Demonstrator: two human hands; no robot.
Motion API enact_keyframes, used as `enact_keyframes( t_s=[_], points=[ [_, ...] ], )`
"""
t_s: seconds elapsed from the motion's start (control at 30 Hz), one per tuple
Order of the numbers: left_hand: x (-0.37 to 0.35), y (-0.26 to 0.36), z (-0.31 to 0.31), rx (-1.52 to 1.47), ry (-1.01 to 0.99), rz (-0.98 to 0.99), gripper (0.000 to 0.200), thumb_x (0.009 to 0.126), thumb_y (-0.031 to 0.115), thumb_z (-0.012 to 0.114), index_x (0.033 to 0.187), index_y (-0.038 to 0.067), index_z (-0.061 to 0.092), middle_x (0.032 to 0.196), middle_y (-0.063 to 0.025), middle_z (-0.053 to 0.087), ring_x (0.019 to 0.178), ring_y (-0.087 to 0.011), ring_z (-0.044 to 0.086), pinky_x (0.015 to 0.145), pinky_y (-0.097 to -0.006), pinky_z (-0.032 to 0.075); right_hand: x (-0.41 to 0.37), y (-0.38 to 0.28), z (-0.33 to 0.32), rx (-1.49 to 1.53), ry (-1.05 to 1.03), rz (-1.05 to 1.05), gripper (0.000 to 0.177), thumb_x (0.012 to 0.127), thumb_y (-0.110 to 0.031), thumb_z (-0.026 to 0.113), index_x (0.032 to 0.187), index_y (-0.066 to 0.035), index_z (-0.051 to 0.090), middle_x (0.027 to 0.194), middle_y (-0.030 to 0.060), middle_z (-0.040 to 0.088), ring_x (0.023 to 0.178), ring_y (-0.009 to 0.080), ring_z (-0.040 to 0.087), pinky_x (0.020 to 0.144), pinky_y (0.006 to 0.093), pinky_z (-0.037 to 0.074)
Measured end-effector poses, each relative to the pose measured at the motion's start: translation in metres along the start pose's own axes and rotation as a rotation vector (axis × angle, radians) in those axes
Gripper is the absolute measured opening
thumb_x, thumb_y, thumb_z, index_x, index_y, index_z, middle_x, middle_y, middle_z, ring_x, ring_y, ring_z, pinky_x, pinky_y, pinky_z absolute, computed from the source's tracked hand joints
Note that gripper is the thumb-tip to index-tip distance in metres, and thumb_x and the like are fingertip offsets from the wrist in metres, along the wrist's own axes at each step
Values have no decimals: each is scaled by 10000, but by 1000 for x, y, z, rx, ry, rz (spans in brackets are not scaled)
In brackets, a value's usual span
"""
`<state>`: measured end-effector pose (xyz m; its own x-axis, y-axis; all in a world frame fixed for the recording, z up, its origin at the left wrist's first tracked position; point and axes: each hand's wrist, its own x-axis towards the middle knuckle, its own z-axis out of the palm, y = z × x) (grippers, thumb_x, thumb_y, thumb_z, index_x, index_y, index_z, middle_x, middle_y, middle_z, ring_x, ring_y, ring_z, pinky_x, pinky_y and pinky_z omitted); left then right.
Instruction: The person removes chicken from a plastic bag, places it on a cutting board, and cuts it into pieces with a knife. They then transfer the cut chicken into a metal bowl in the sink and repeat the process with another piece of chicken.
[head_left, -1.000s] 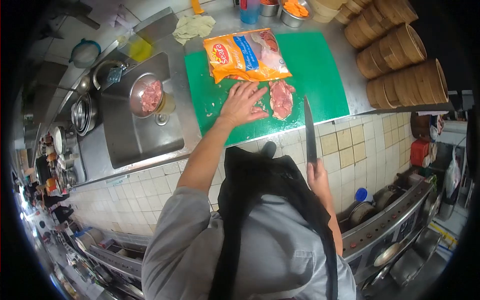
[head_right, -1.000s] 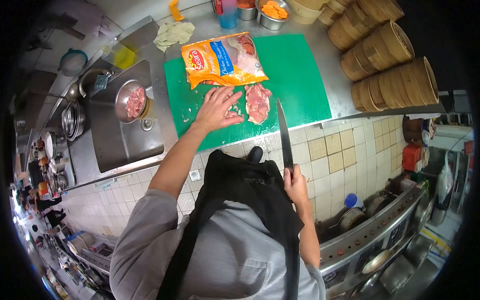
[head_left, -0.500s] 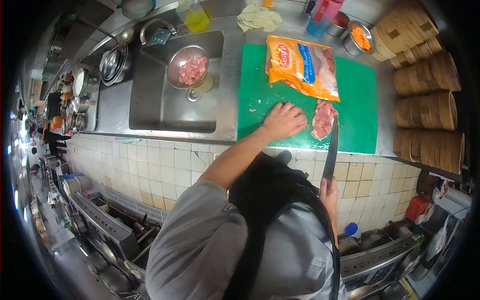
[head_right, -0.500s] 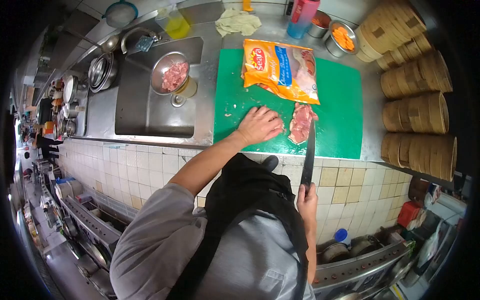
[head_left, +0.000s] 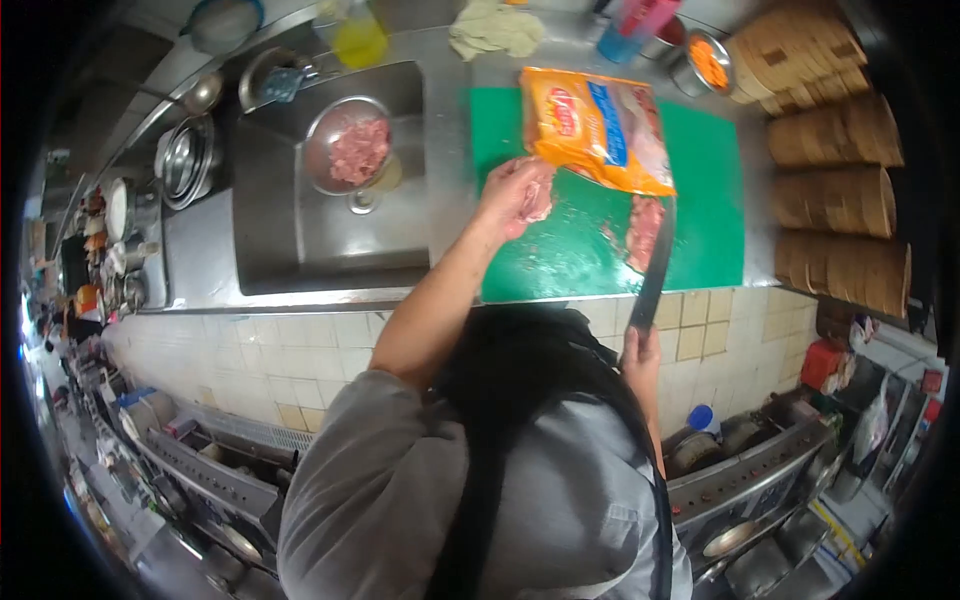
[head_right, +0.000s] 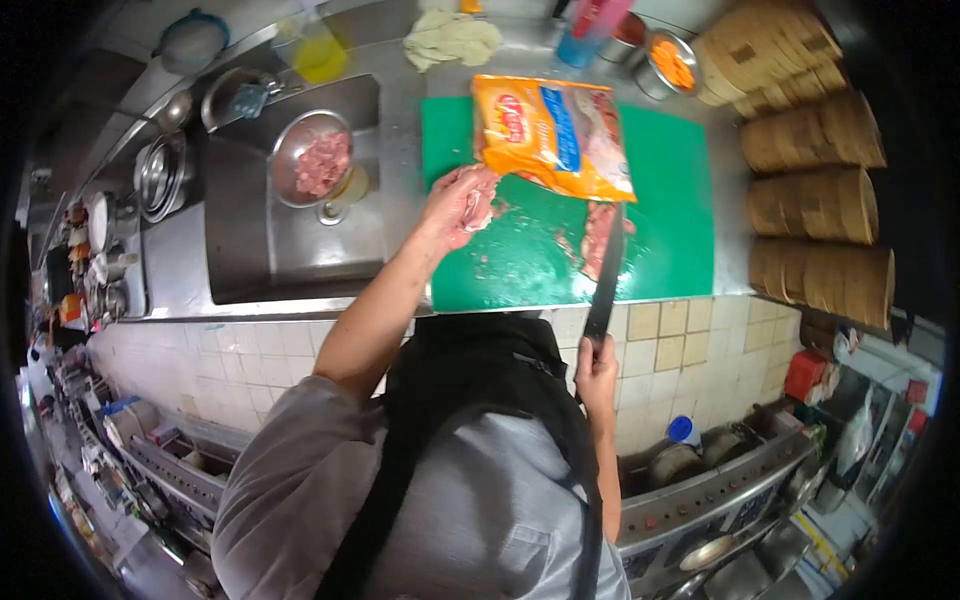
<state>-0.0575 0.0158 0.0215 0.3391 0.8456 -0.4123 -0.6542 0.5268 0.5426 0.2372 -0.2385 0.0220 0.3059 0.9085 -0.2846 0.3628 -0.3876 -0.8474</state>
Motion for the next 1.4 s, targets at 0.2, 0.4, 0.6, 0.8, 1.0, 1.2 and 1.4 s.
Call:
enact_keyframes(
  t_s=[0.2, 0.4, 0.6, 0.8, 1.0, 1.2, 1.4],
  points=[
    [-27, 97, -82, 73, 49, 254, 141, 1001, 213, 678, 1024, 74, 694, 787, -17, 642, 566, -121, 576, 547, -349, 562, 4, -22, 36, 69, -19, -56, 138, 1085, -122, 606, 1065, 3, 553, 835, 31, 648, 715, 75, 532, 606, 291, 452],
    [-16, 193, -202, 596, 696, 432, 194, 953, 192, 742, 1036, 18, 720, 843, -65, 715, 657, -162, 661, 528, -335, 526, 3, -29, 51, 2, -42, -73, 146, 1089, -131, 602, 1077, 5, 551, 827, 32, 634, 720, 73, 529, 620, 286, 451],
    [-22, 247, -253, 1183, 964, 243, 296, 956, 147, 684, 1229, 45, 735, 985, -128, 782, 904, -225, 758, 788, -354, 607, 2, -27, 50, -49, -46, -109, 149, 1089, -134, 600, 1073, 5, 549, 811, 35, 621, 699, 72, 515, 599, 286, 441],
    [-21, 239, -169, 1680, 836, 550, 247, 985, 312, 665, 1114, 134, 778, 1089, -163, 775, 952, -352, 762, 875, -441, 587, -1, 2, 37, -47, 44, -94, 135, 1075, -123, 616, 1065, 10, 594, 787, 47, 638, 695, 79, 538, 594, 301, 460],
    [1, 68, 23, 1429, 203, 543, 232, 1016, 297, 650, 1111, 119, 766, 969, -148, 783, 902, -325, 767, 784, -420, 599, -9, 0, -1, 25, 97, 37, 168, 1058, -113, 638, 979, -8, 533, 737, 47, 634, 656, 70, 520, 559, 305, 448],
    [41, -87, 110, 1762, -289, 511, 352, 921, 187, 719, 1265, 116, 702, 1247, -157, 732, 1140, -319, 709, 978, -454, 552, -30, 25, -44, 96, 177, 89, 168, 1054, -105, 642, 973, -10, 528, 732, 11, 593, 646, 64, 497, 553, 284, 424],
    [93, -124, 128, 2129, -840, 721, 584, 847, 243, 752, 1413, 149, 641, 1311, -110, 675, 1326, -324, 569, 1136, -519, 397, -50, 62, -82, 38, 196, 61, 195, 1061, -117, 626, 968, 2, 502, 695, 50, 572, 625, 90, 483, 550, 311, 435]
  ],
)
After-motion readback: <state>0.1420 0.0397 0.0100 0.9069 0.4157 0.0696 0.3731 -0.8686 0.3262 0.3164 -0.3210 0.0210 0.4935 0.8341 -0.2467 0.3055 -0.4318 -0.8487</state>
